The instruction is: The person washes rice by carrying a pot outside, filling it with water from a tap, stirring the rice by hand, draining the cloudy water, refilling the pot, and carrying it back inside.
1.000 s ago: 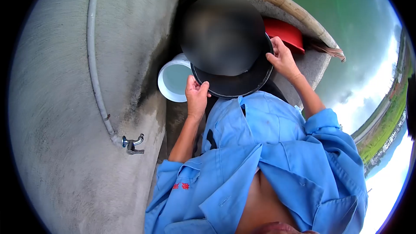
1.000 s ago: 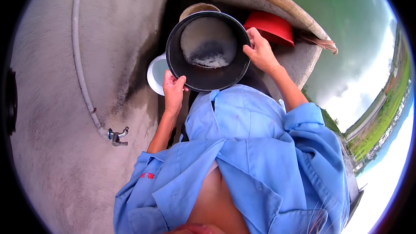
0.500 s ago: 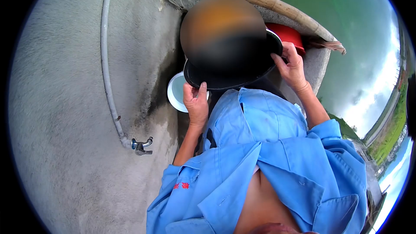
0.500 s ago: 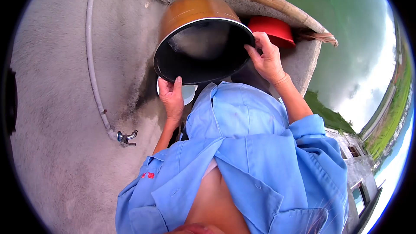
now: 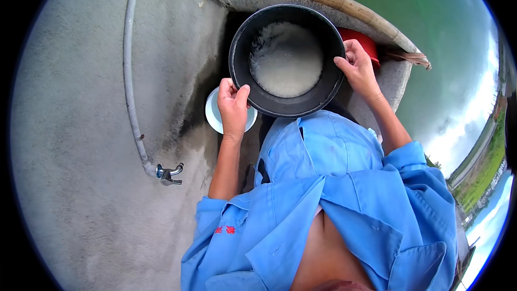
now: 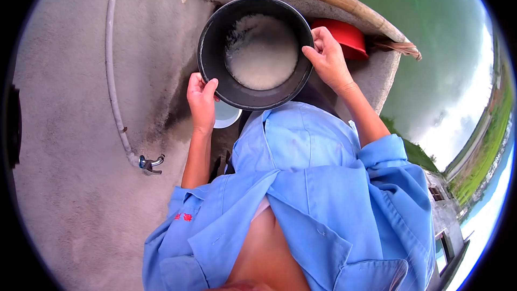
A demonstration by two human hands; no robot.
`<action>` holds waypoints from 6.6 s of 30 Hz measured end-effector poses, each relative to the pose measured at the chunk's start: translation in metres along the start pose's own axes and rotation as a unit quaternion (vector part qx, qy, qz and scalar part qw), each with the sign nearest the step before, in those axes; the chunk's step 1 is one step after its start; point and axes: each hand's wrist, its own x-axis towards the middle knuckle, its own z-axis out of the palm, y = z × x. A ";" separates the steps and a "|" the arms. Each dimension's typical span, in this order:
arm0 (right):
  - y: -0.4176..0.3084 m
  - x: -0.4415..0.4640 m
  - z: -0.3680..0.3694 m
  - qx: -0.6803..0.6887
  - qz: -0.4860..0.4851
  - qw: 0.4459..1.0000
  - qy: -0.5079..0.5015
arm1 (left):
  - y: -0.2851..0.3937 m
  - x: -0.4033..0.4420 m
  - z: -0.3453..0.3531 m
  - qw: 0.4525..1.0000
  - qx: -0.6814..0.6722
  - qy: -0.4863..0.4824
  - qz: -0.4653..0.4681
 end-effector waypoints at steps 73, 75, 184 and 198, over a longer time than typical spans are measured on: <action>0.082 0.102 0.022 -0.108 0.436 0.863 -0.230 | -0.036 0.068 -0.003 0.935 -0.026 0.012 -0.354; 0.084 0.102 0.022 -0.100 0.442 0.861 -0.231 | -0.035 0.070 -0.002 0.933 -0.022 0.010 -0.358; -0.088 -0.175 0.201 -0.079 -0.118 0.800 -0.583 | -0.119 -0.378 -0.025 0.794 -0.504 0.339 -0.031; -0.084 -0.073 0.330 -0.246 -0.267 0.776 -0.516 | -0.146 -0.300 -0.047 0.681 -0.618 0.356 -0.165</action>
